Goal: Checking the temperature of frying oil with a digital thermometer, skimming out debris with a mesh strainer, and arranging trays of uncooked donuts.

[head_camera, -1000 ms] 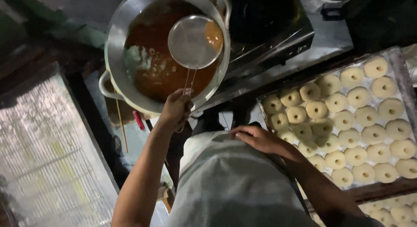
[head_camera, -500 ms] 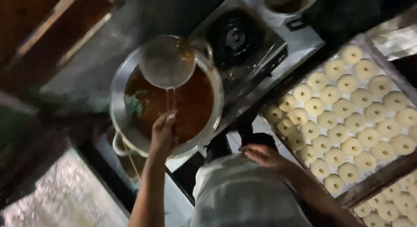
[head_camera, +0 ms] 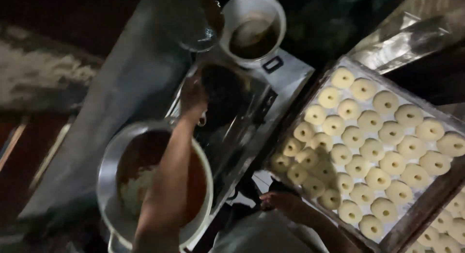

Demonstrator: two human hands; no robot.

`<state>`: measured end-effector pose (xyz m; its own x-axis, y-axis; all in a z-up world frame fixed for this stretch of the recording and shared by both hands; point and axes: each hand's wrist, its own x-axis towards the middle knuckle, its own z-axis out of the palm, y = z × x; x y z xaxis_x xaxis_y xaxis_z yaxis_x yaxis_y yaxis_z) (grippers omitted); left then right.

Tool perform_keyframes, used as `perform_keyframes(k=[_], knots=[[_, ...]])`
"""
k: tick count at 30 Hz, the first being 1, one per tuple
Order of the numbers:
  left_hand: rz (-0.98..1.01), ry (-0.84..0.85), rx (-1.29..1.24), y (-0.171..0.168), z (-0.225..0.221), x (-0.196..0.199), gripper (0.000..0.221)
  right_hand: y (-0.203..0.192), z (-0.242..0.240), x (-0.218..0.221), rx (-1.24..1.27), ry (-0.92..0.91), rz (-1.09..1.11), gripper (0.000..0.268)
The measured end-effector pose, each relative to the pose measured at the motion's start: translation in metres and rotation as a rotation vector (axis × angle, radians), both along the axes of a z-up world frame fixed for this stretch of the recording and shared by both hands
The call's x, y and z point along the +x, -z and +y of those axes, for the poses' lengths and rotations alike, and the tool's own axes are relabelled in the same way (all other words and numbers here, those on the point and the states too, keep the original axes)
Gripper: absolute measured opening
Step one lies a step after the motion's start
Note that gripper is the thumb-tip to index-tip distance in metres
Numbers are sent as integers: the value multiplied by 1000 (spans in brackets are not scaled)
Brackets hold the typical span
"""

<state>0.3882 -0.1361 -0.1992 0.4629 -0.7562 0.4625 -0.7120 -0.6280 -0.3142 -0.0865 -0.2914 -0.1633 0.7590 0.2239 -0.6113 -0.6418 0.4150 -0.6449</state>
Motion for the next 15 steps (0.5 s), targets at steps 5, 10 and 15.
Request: perform_keyframes(k=[5,10,15], knots=[[959,-570,77,3,-116,3,49,-49,-46,8,-231,-55,8,33],[949,-585,128,2,-124,-10,46,-28,-46,-13,-230,88,82,31],[968,-634,231,-23,-127,-11,64,-36,-51,-8,-293,-18,116,32]])
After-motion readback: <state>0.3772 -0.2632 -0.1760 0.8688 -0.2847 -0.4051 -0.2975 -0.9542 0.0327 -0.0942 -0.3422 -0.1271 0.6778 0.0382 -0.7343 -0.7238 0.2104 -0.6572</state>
